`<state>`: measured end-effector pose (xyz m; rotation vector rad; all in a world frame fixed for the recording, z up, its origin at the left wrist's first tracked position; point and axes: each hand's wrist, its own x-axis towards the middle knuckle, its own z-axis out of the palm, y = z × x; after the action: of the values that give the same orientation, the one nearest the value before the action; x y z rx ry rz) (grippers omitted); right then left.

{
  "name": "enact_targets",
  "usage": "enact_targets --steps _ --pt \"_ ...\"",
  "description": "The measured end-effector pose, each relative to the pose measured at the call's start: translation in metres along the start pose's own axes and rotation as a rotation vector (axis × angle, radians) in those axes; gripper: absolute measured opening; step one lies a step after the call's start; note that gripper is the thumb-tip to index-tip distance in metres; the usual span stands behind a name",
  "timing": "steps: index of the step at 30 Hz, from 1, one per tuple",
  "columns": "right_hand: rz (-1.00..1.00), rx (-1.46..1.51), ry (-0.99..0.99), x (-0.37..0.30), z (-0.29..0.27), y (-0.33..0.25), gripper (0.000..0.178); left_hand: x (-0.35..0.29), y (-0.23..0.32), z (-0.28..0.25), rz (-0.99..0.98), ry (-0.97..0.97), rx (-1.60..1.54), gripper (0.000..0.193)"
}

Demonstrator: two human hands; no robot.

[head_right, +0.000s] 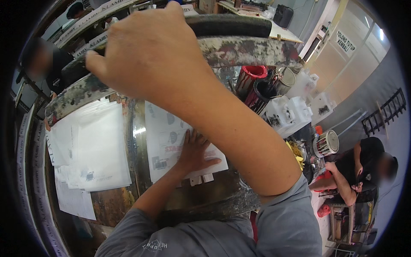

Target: The person performs screen printing on white plastic bags using a squeegee and ink. They repeatedly pull the squeegee across the screen to transfer ink onto each bag, then remove the printed bag and place a new one on the table.

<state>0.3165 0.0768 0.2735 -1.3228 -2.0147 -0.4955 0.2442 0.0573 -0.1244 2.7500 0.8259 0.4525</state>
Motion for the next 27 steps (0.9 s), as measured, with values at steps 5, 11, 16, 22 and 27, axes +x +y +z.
enact_targets --steps 5,11,16,22,27 --pt "-0.046 0.048 -0.118 -0.003 -0.021 0.006 0.061 -0.007 0.008 -0.018 -0.096 0.031 0.005 0.105" --pt "0.074 -0.104 -0.132 -0.024 -0.013 -0.024 0.063 -0.115 -0.024 -0.093 -0.498 0.06 0.007 0.089" --pt "0.118 -0.137 -0.149 -0.015 -0.017 -0.038 0.064 -0.171 -0.032 -0.077 -0.413 0.017 0.087 0.088" --pt "-0.001 -0.044 0.027 -0.029 -0.003 -0.024 0.06 -0.172 -0.027 -0.064 -0.428 0.034 0.091 0.092" --pt "-0.029 -0.049 0.179 -0.042 0.013 -0.031 0.059 -0.172 -0.03 -0.065 -0.436 0.056 0.156 0.095"
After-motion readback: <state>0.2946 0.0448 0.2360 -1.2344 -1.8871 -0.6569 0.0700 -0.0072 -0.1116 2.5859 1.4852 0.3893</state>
